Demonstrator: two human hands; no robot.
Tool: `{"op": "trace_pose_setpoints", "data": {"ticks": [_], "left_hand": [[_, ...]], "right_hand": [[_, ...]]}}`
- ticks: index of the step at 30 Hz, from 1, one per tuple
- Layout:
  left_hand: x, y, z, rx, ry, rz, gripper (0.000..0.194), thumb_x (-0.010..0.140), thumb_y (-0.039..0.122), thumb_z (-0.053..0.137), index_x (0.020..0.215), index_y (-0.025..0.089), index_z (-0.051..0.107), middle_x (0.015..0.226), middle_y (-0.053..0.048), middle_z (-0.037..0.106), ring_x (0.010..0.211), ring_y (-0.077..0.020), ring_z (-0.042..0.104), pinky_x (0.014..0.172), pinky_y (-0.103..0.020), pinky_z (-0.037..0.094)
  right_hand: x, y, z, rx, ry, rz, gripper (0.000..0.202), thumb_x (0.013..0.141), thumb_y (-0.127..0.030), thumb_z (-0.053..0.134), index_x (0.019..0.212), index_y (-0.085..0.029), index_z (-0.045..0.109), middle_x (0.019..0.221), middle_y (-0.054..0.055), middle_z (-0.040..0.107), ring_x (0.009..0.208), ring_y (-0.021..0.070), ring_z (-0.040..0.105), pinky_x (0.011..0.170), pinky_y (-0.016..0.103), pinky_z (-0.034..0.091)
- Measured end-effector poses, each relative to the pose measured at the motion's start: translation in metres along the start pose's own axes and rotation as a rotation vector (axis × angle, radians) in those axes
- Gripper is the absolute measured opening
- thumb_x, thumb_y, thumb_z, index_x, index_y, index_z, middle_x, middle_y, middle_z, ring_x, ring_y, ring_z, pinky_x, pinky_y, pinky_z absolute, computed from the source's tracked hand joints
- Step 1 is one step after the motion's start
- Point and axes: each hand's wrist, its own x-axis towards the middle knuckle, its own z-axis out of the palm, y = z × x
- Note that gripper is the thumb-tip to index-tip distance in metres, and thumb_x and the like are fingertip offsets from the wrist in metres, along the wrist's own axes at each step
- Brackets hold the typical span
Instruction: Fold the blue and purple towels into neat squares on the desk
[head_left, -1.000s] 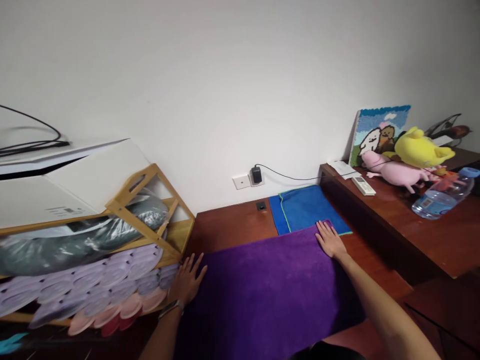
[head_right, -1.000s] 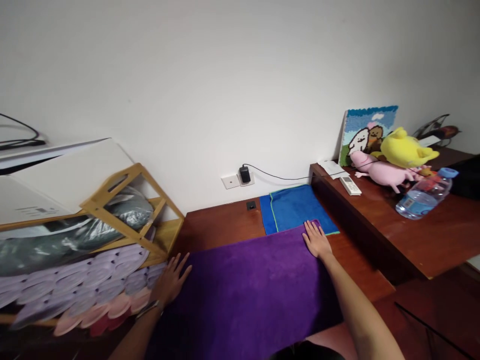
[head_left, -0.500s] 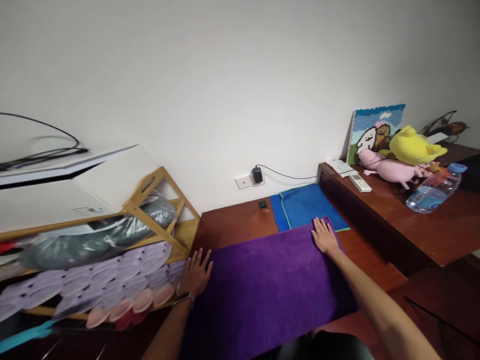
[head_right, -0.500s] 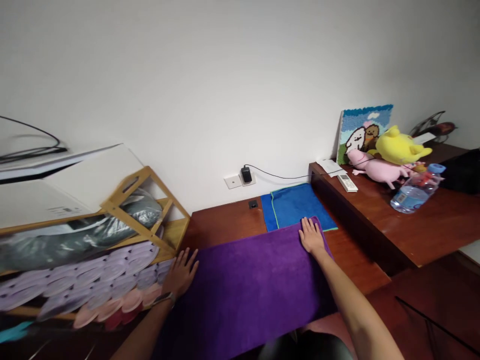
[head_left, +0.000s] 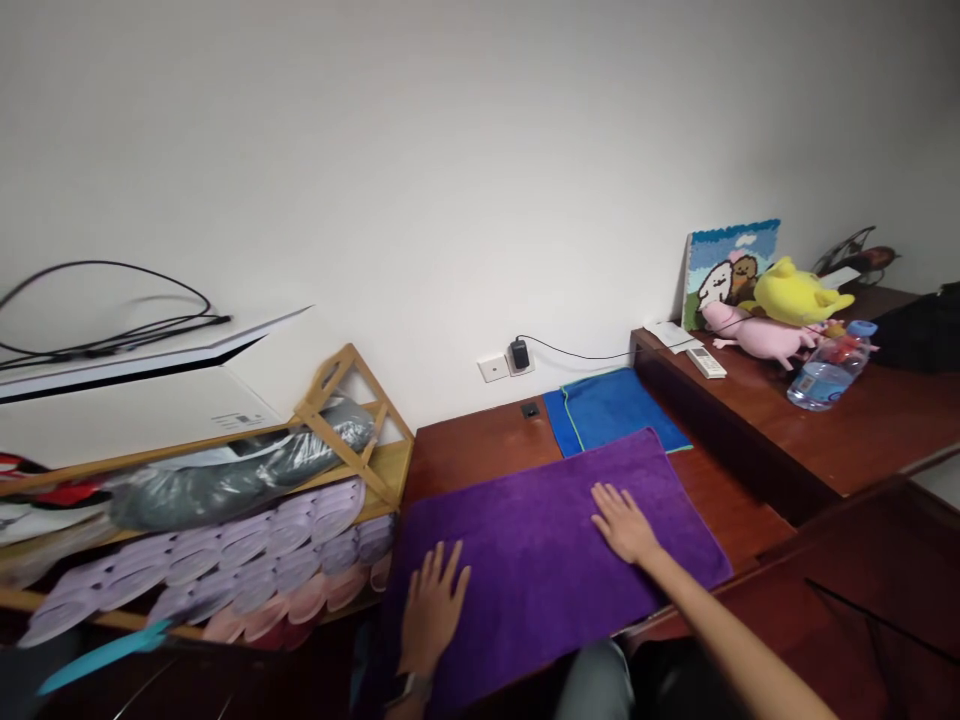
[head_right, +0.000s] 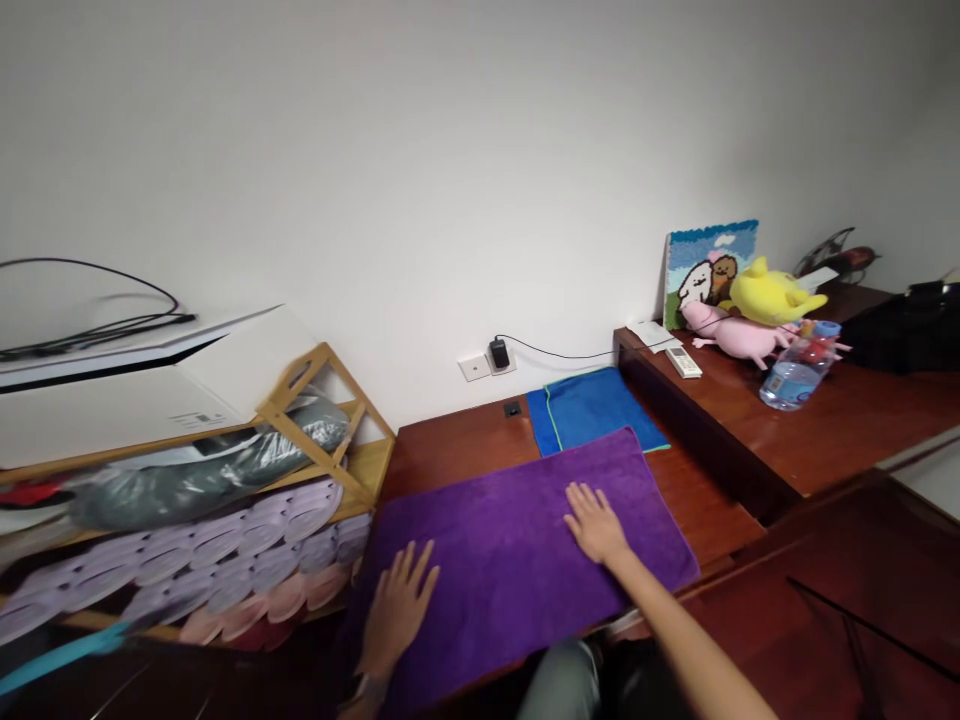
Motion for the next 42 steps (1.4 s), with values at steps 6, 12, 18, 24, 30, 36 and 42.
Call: {"op": "trace_pose_setpoints", "data": {"ticks": [6, 12, 18, 24, 30, 36, 42], "left_hand": [[-0.033, -0.075, 0.004, 0.029, 0.044, 0.048, 0.057, 0.104, 0.035, 0.029, 0.150, 0.016, 0.057, 0.157, -0.014, 0.054, 0.151, -0.0335, 0.042, 0.117, -0.055, 0.041], [-0.030, -0.016, -0.009, -0.020, 0.146, 0.007, 0.056, 0.106, 0.041, 0.033, 0.152, 0.019, 0.055, 0.162, -0.015, 0.047, 0.149, -0.0330, 0.044, 0.121, -0.054, 0.036], [-0.036, -0.015, -0.005, -0.013, 0.034, -0.053, 0.059, 0.104, 0.045, 0.035, 0.156, 0.023, 0.048, 0.163, -0.014, 0.046, 0.150, -0.0334, 0.044, 0.121, -0.056, 0.034], [-0.036, -0.020, -0.006, 0.002, 0.066, -0.052, 0.061, 0.102, 0.046, 0.031, 0.155, 0.022, 0.051, 0.162, -0.012, 0.048, 0.149, -0.0326, 0.045, 0.120, -0.055, 0.036], [-0.030, -0.020, -0.013, -0.071, 0.163, 0.016, 0.057, 0.098, 0.038, 0.031, 0.137, 0.018, 0.068, 0.142, -0.013, 0.068, 0.136, -0.0336, 0.057, 0.115, -0.053, 0.043], [-0.001, 0.139, -0.057, -0.302, 0.118, 0.227, 0.040, 0.102, 0.032, 0.040, 0.121, 0.024, 0.074, 0.114, -0.011, 0.076, 0.108, -0.0291, 0.068, 0.098, -0.044, 0.052], [0.014, 0.399, -0.043, -0.502, -0.169, 0.775, 0.053, 0.090, 0.044, 0.070, 0.139, 0.026, 0.064, 0.116, -0.016, 0.070, 0.108, -0.0359, 0.061, 0.094, -0.053, 0.048]], "right_hand": [[-0.027, 0.114, -0.041, -0.121, -0.002, 0.297, 0.065, 0.105, -0.049, 0.024, 0.162, -0.021, 0.038, 0.169, 0.008, 0.034, 0.158, 0.0286, 0.027, 0.127, 0.054, 0.021], [-0.029, -0.028, -0.018, -0.002, 0.115, 0.057, 0.062, 0.108, -0.045, 0.025, 0.163, -0.022, 0.035, 0.168, 0.007, 0.036, 0.158, 0.0272, 0.027, 0.128, 0.051, 0.023], [-0.078, -0.072, -0.001, 0.073, 0.005, -0.163, 0.060, 0.108, -0.049, 0.032, 0.164, -0.031, 0.031, 0.169, 0.001, 0.035, 0.157, 0.0236, 0.028, 0.129, 0.050, 0.021], [-0.126, 0.084, -0.039, -0.006, 0.049, 0.202, 0.059, 0.102, -0.051, 0.033, 0.159, -0.038, 0.042, 0.167, -0.002, 0.038, 0.157, 0.0263, 0.028, 0.128, 0.054, 0.022], [-0.109, 0.164, -0.073, 0.162, 0.172, 0.306, 0.058, 0.095, -0.051, 0.037, 0.139, -0.030, 0.068, 0.154, 0.006, 0.057, 0.144, 0.0282, 0.051, 0.123, 0.049, 0.037], [0.014, 0.183, -0.099, 0.340, 0.316, 0.441, 0.051, 0.096, -0.037, 0.035, 0.123, -0.021, 0.075, 0.132, 0.011, 0.073, 0.126, 0.0255, 0.065, 0.112, 0.043, 0.048], [0.105, 0.196, -0.081, 0.323, 0.279, 0.562, 0.044, 0.095, -0.037, 0.048, 0.127, -0.022, 0.073, 0.125, 0.012, 0.076, 0.117, 0.0263, 0.071, 0.103, 0.041, 0.053]]}}
